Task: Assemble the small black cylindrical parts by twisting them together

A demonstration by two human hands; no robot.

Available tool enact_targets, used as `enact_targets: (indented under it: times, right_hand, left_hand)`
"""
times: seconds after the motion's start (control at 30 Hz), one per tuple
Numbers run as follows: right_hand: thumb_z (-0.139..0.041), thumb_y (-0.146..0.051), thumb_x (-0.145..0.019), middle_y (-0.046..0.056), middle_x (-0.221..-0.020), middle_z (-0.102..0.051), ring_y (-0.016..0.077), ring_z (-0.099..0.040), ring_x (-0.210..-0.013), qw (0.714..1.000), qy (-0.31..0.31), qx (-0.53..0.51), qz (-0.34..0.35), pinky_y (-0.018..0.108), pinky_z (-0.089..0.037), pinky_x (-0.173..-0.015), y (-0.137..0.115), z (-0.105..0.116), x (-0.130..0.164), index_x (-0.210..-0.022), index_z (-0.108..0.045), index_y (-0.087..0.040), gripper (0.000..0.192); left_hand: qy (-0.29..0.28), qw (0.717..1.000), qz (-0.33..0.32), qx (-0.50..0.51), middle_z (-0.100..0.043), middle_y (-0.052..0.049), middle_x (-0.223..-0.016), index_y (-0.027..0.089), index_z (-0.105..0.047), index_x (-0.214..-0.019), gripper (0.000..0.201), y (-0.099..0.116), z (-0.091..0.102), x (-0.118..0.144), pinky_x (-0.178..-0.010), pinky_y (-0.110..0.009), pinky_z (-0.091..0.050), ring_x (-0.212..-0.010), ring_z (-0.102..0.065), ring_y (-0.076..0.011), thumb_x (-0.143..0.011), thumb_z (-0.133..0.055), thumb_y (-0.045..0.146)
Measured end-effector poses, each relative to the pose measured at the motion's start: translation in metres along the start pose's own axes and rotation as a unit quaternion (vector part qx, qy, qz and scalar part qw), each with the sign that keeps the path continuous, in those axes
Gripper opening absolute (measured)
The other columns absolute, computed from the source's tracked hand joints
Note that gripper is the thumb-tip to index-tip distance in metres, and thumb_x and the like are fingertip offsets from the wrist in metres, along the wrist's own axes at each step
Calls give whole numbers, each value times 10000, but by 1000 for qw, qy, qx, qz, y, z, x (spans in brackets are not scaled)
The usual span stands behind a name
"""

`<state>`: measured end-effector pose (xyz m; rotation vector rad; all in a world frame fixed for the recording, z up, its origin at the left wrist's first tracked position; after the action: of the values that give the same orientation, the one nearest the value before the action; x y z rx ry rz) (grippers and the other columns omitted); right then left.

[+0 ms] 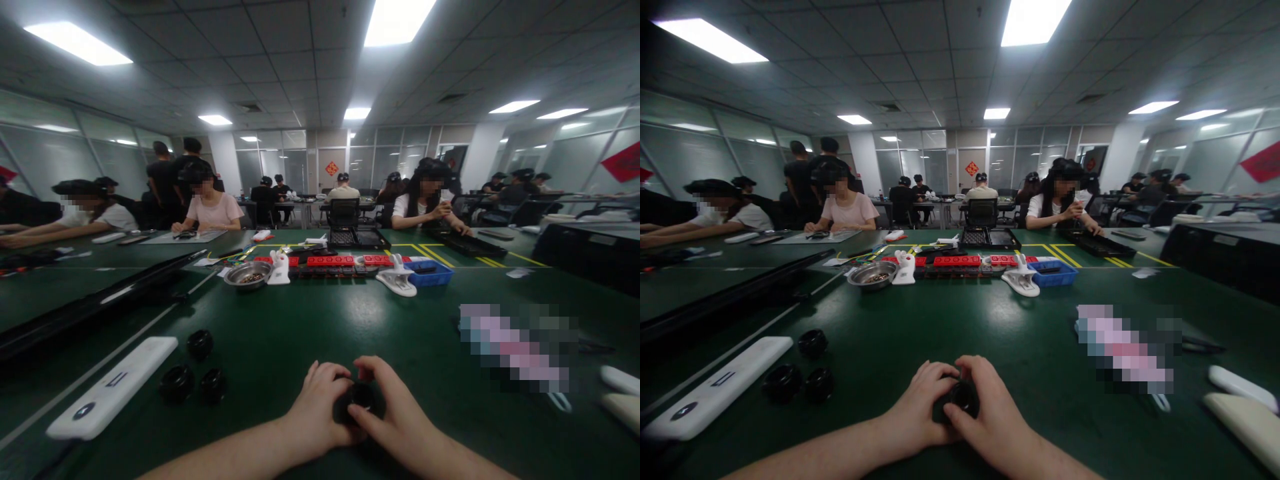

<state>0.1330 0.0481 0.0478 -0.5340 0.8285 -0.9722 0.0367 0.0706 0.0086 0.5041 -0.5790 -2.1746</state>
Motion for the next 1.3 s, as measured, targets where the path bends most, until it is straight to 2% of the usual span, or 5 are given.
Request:
enact_targets:
  times: [0.27, 0.53, 0.77, 1.0, 1.3]
  right_hand:
    - [-449, -25, -639, 71, -1086, -513, 202, -495, -1017, 997, -43, -32, 51, 366, -407, -891, -10, -3, 4, -1124, -408, -198, 516]
    - [-566, -91, -624, 50, -934, -531, 204, -517, -876, 999, -34, -15, -18, 350, -440, -790, 1, -4, -1, -965, -468, -182, 366]
    - [-464, -20, -587, 73, -1055, -525, 213, -510, -973, 997, -53, -43, 42, 361, -421, -855, -13, -3, 3, -1088, -438, -187, 529]
    - [-561, -93, -628, 50, -944, -543, 208, -527, -893, 999, -29, -17, -39, 358, -440, -811, 1, -3, 0, -989, -453, -185, 388]
    - [-505, -59, -631, 84, -1061, -524, 224, -498, -1001, 999, -38, -22, 19, 396, -402, -890, -8, -2, 2, -1095, -429, -177, 484]
  left_hand:
    - [0, 1000, 5, 3, -519, -39, -1096, 253, -588, -1014, 513, 4, 3, 1, -1018, -515, -159, -1066, -440, -273, -557, -736, 434]
    - [-4, 1000, 1, 0, -513, -33, -1101, 259, -592, -1007, 498, 3, 2, 1, -1018, -495, -163, -1063, -438, -261, -555, -745, 401]
    - [-8, 1000, -2, 4, -514, -45, -1101, 247, -573, -1045, 508, 4, 3, 0, -1018, -506, -159, -1064, -435, -270, -579, -719, 387]
    - [-12, 1000, 7, 0, -515, -38, -1098, 257, -595, -1005, 488, 6, 4, 1, -1016, -507, -165, -1067, -437, -273, -562, -735, 405]
    - [-8, 1000, 6, -2, -511, -39, -1115, 250, -586, -1024, 499, 3, 1, 1, -1022, -507, -155, -1076, -429, -272, -567, -734, 386]
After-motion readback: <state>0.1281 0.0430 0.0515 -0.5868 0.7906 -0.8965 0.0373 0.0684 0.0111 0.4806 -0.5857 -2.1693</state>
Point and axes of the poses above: each hand's wrist, its own x-axis away from the middle knuckle, its own z-axis out of the back of the hand, y = z × x, the point moved 8 cm from there along -x, towards the middle knuckle
